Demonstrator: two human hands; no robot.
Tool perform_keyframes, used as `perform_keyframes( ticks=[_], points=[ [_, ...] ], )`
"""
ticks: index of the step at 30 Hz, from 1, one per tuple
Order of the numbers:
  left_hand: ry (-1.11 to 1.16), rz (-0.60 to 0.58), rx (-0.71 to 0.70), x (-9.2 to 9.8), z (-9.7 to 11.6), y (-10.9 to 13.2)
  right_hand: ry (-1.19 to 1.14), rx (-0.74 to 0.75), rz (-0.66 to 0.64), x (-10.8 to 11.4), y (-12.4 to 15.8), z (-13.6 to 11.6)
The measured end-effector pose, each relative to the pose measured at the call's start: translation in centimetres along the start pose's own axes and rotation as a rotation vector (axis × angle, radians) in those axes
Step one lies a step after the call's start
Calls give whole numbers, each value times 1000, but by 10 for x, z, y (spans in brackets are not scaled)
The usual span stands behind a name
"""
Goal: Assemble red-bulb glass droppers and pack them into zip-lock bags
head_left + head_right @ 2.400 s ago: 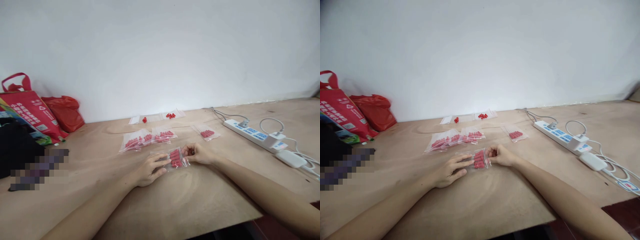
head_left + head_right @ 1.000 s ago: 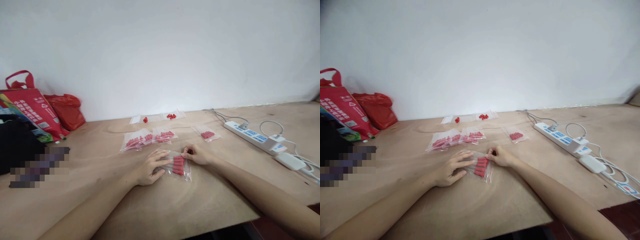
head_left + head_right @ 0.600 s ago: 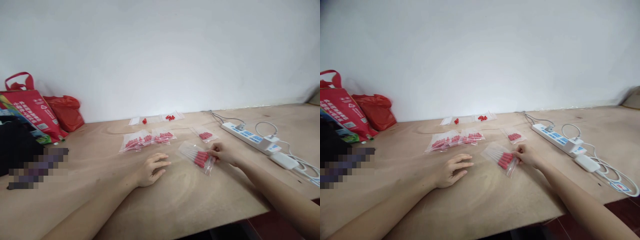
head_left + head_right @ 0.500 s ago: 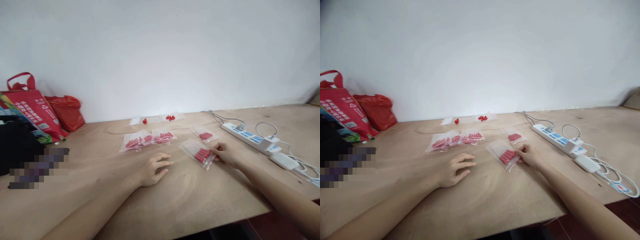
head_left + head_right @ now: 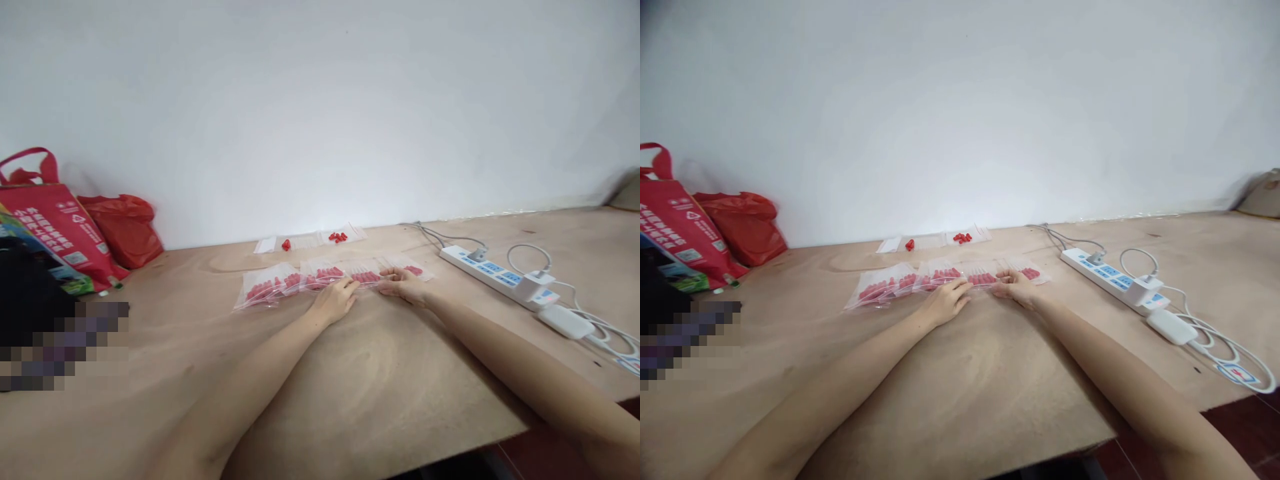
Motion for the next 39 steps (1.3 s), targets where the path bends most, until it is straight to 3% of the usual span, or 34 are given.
perform_keyframes(
  ticks=[3, 10, 13, 16, 20, 27, 33, 39],
  points=[
    [-58, 1, 26, -1, -7, -6, 232, 109, -85, 8, 2, 1],
    [-66, 32, 10, -7, -17, -11, 1161, 472, 96, 3, 4, 0],
    [-60, 55, 19, -7, -17, -10, 1410, 562, 123, -2, 5, -1],
    [-60, 97, 23, -6, -16, -8, 1410, 595, 150, -3, 7, -1],
    [-165, 189, -12, -5, -16, -6, 1225, 659, 149, -2, 8, -2],
    [-286, 208, -62, -11, -19, -8, 1085, 744, 121, 2, 9, -4],
    [-386, 229, -149, -10, -26, -7, 1261, 789, 45, 5, 10, -2],
    [-463, 262, -247, -3, -30, -4, 1550, 831, 116, 4, 11, 0]
  ],
)
Point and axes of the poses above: each hand's wrist, its own y-axis away from the middle knuckle, its own x-axis out of the back of the hand, z = x × y, the point moved 1 cm from there along -y, towards the middle knuckle, and after that the axes turned 13 degrees about -z, right-handed, at the moved point
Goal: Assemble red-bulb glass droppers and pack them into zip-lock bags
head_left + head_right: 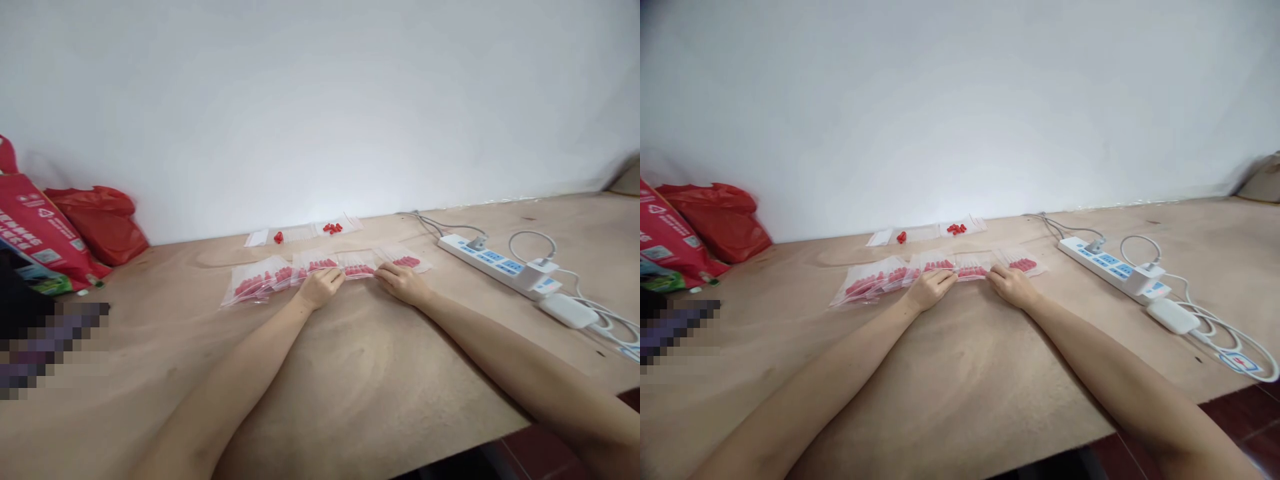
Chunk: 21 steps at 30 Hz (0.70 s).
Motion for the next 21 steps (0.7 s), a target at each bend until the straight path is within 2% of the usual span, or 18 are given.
perform_keyframes(
  ticks=[4, 7, 10, 13, 21],
  points=[
    [-61, 81, -87, 2, 0, -1, 120, 60, 19, 2, 0, 0],
    [-61, 103, -101, 2, 0, -1, 167, 89, 47, 5, -1, -1],
    [-38, 83, -53, 2, 1, -1, 191, 44, 92, 9, -4, -7],
    [-5, 28, 14, 1, 2, -2, 192, 22, 74, 9, -13, -18],
    [11, 9, 52, 1, 3, -2, 258, 138, 3, 0, -40, -37]
  ],
)
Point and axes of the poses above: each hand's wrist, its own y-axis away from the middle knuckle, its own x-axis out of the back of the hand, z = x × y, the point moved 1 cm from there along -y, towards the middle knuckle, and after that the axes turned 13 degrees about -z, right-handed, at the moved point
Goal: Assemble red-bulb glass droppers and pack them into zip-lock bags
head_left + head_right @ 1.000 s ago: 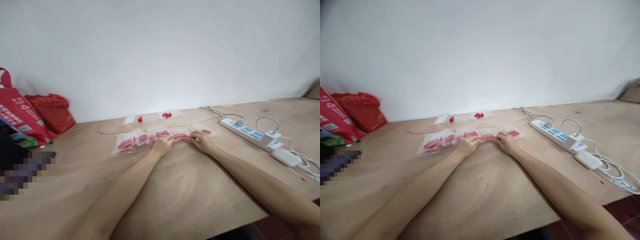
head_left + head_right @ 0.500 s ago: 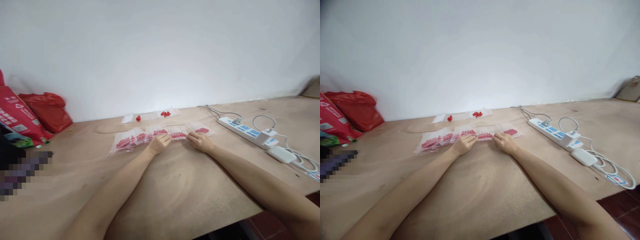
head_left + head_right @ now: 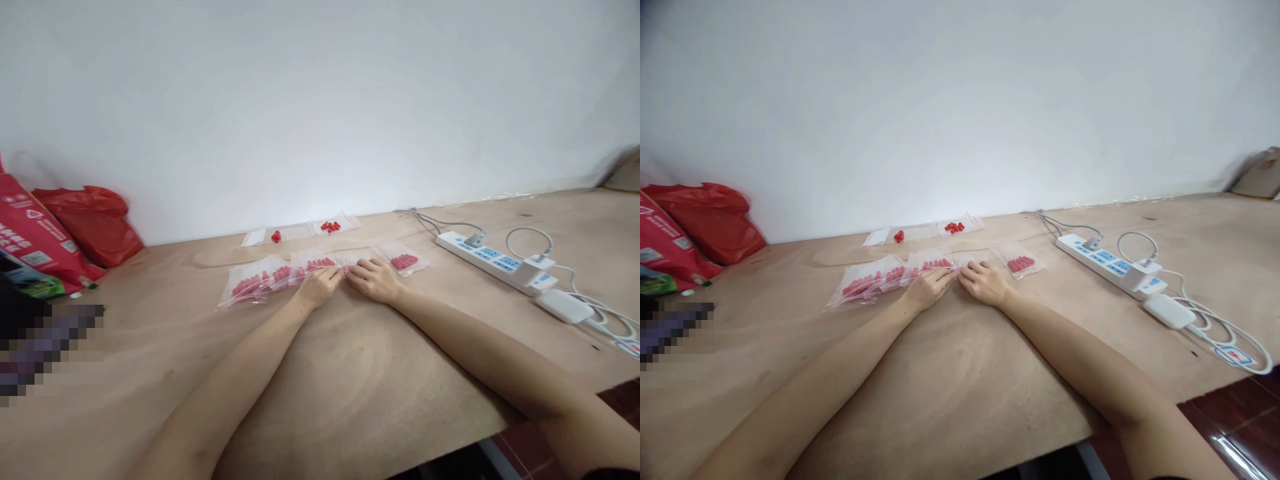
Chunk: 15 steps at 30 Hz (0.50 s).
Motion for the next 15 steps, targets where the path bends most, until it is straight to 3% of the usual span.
perform_keyframes(
  ticks=[7, 15],
  points=[
    [11, -2, -29, -1, 0, -1, 81, 65, 63, -1, -1, 0],
    [78, 20, -38, 3, 0, 0, 68, 59, 34, 1, 10, 7]
  ],
)
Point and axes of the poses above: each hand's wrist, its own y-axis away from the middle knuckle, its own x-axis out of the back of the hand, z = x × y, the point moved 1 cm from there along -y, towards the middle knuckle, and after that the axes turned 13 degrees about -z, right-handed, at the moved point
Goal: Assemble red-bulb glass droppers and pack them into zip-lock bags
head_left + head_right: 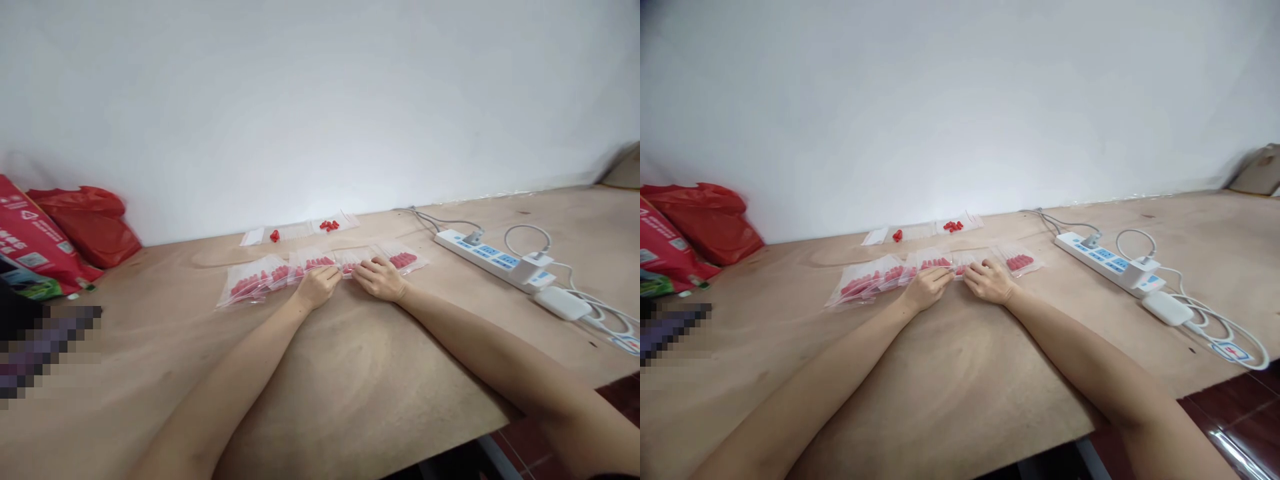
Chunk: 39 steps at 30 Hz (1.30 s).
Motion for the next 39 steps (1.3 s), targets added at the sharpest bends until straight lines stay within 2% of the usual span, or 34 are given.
perform_keyframes(
  ticks=[5, 11, 17, 21, 23, 26, 28, 29, 32, 34, 36, 39],
  points=[
    [20, -12, -4, -1, -1, 0, -25, -47, -48, 3, 19, 11],
    [24, -9, 4, -2, -1, 0, -59, -87, -40, 3, 39, 21],
    [65, -34, 32, -5, -1, 2, -153, -159, -108, -3, 42, 25],
    [58, -103, 36, -5, 0, -2, -253, -206, -156, -3, 41, 33],
    [18, -156, 38, -5, 2, -7, -337, -347, -153, -4, 44, 42],
    [-29, -232, 76, -6, 5, -17, -384, -825, -166, -7, 54, 60],
    [-31, -263, 96, -7, 6, -22, -418, -1125, -262, -11, 62, 72],
    [-30, -269, 105, -7, 6, -24, -459, -1218, -333, -12, 66, 77],
    [-31, -243, 149, -4, 6, -25, -673, -1314, -565, -15, 71, 87],
    [-26, -196, 204, -1, 5, -23, -807, -1343, -645, -15, 71, 91],
    [-18, -172, 264, 1, 3, -20, -913, -1396, -621, -15, 71, 92],
    [11, -256, 369, -1, -3, -14, -1151, -1477, -385, -17, 74, 91]
  ],
)
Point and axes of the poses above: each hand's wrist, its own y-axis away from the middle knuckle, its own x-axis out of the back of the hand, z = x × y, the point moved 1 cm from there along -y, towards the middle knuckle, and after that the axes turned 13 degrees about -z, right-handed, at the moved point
